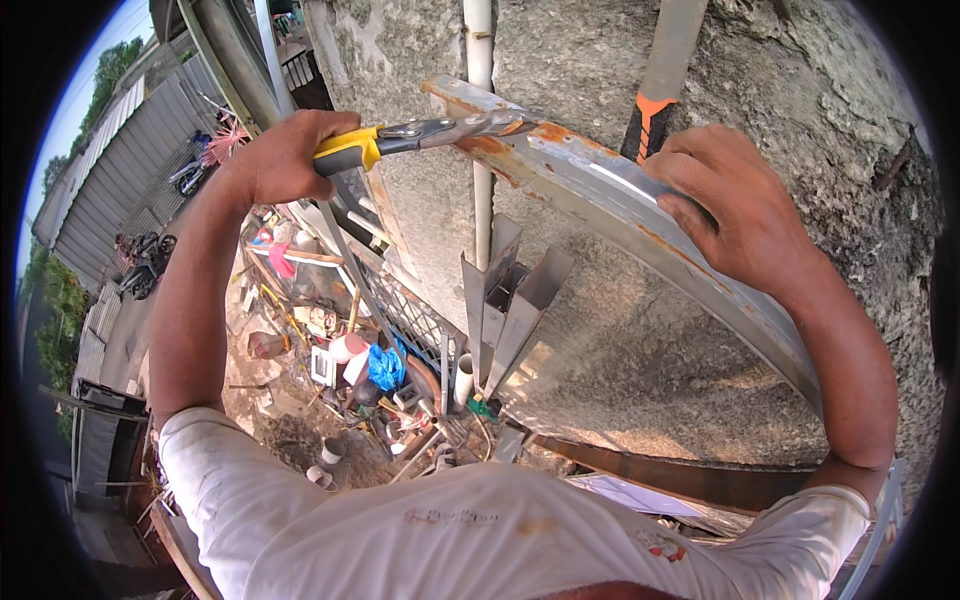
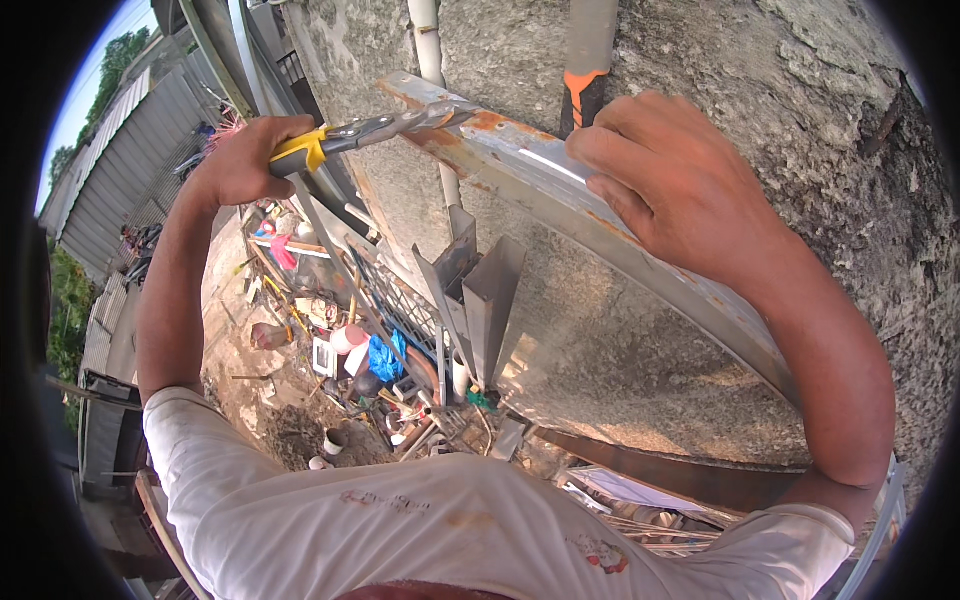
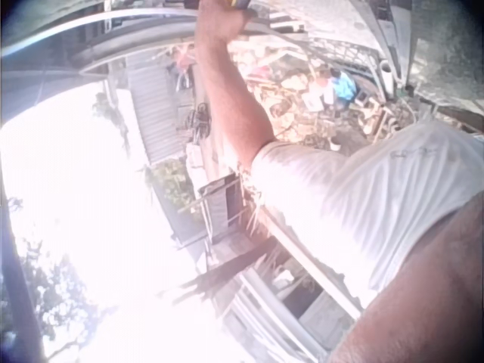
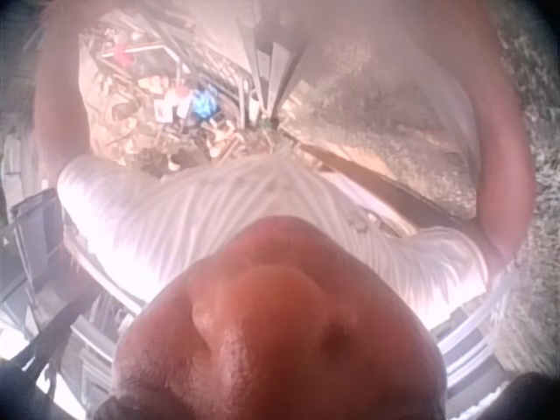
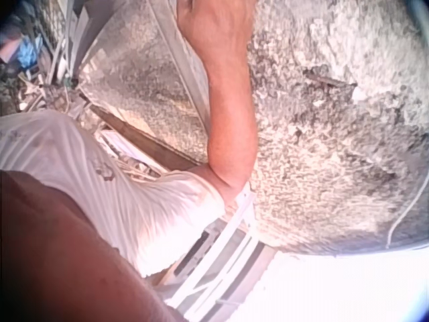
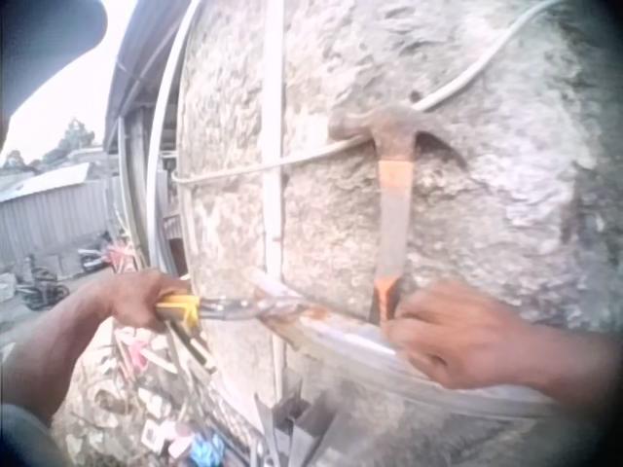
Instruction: The person uses tin snips to cut a curved metal frame resting on a concrete surface. They repeatedly reposition the frame and snips to make successive cuts along the curve.
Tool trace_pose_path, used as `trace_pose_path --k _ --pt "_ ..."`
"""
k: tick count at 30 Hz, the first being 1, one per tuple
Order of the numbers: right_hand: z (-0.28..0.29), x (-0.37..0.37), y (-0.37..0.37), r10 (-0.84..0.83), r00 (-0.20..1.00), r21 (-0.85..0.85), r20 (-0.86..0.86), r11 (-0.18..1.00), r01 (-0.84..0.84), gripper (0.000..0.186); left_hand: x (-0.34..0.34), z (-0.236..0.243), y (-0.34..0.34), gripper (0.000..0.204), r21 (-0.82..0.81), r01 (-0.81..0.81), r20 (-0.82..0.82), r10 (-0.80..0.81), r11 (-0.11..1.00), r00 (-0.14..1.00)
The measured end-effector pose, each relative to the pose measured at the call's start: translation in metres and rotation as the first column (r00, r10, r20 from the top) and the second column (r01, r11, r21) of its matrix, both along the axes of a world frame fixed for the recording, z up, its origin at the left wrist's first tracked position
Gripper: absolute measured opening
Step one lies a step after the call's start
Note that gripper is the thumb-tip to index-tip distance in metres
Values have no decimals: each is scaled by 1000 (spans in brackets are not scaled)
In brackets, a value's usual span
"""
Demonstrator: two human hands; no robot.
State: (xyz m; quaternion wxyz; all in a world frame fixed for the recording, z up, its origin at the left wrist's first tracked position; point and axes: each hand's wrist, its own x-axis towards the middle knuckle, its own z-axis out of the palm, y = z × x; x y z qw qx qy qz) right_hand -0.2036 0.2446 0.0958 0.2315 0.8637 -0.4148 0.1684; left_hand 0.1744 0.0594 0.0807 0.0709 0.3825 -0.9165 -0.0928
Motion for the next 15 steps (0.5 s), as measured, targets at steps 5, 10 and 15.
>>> trace_pose_path --k 5,10,15 --pt "-1 -2 3 -33 999 18 3 999 33 33 -10 -78 20 39 -372 -242 -303 129 896 944" --pt "2 2 0 -21 1000 -23 -16 1000 21 33 -24 -152 29 45 -501 -421 -529 117 756 840" --pt "-1 -3 2 -28 1000 6 -7 1000 28 32 -7 -102 17 37 -253 -250 -381 142 935 914"
